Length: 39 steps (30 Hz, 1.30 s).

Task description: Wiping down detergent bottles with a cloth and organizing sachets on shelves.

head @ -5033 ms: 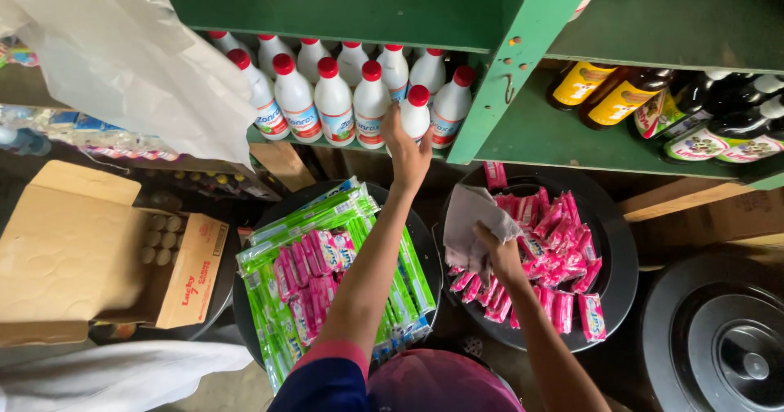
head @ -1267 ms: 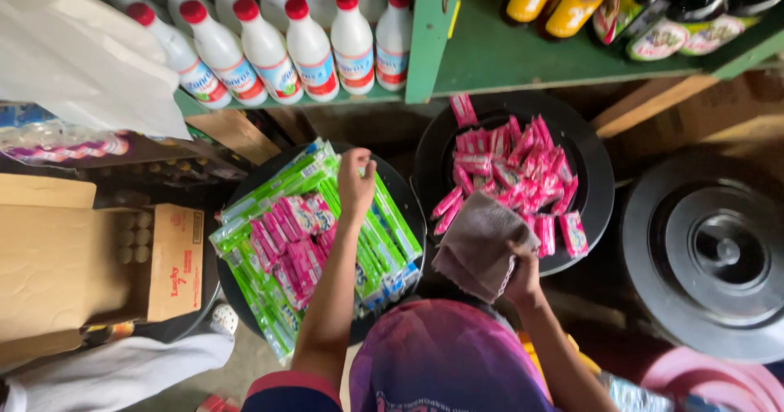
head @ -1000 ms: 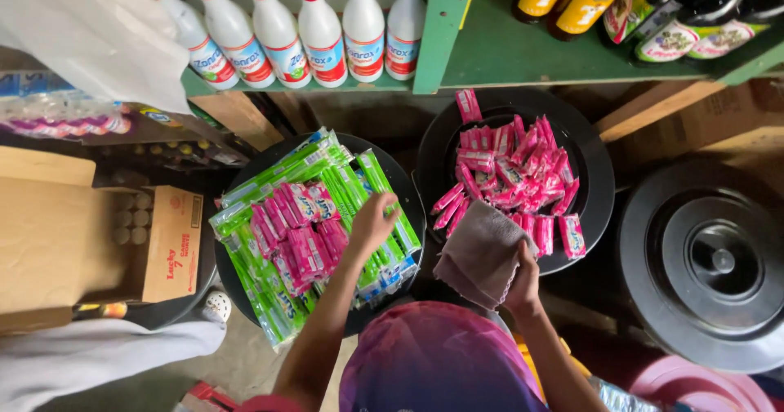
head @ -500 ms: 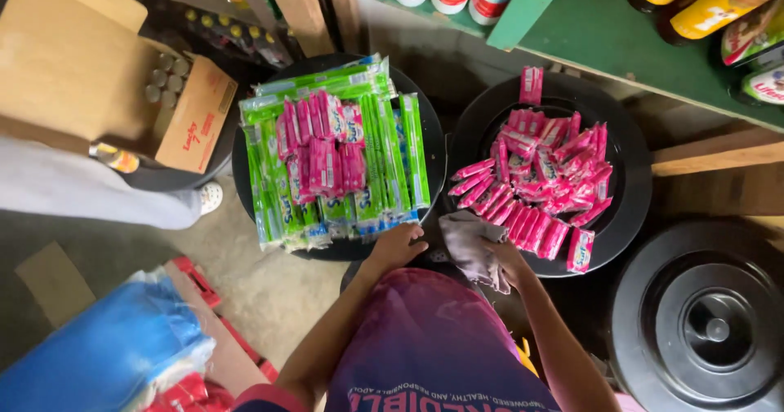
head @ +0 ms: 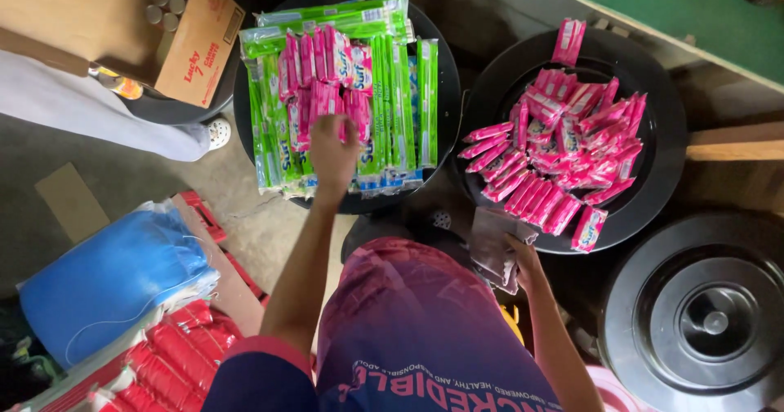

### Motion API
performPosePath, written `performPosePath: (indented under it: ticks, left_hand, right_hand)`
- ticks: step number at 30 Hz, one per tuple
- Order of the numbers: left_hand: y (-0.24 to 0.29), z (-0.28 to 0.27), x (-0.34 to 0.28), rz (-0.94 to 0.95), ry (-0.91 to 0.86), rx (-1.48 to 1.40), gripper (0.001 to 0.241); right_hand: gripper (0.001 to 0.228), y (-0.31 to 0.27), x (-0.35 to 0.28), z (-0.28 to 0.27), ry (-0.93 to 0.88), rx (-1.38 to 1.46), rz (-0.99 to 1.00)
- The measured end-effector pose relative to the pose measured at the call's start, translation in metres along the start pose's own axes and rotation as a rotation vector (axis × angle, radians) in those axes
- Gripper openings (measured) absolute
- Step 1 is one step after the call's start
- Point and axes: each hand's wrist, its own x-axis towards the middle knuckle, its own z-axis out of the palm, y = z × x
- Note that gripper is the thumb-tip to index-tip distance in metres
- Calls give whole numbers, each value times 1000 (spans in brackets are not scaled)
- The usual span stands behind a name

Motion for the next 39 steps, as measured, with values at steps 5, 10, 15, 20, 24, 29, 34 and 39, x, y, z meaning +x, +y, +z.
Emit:
performPosePath:
  ticks: [5, 10, 15, 20, 24, 29, 34, 39]
  left_hand:
    - [-24, -38, 57, -33, 196, 36, 13]
    - [-60, -21, 88, -47, 247, 56, 18]
    - [-71, 24, 131, 40, 151, 212, 28]
    - [-90, 70, 154, -163, -396, 597, 88]
    - [-112, 85, 147, -130, -409, 607, 66]
    - [-88, 68, 152, -181, -416, 594, 66]
    - [-99, 80, 149, -98, -426, 561, 61]
    - [-85, 79, 138, 76, -373, 507, 60]
  right_hand:
    - [34, -28, -21, 35, 51, 27, -38]
    - [32, -17, 4, 80, 60, 90, -57]
    - [34, 28, 33, 125, 35, -2, -60]
    - [44, 81, 48, 130, -42, -429, -142]
    - [24, 62, 17, 144, 81, -163, -123]
    - [32, 61, 39, 115, 67, -73, 0]
    - [32, 7, 31, 89, 148, 66, -68]
    - [44, 5, 25, 59, 146, 197, -26]
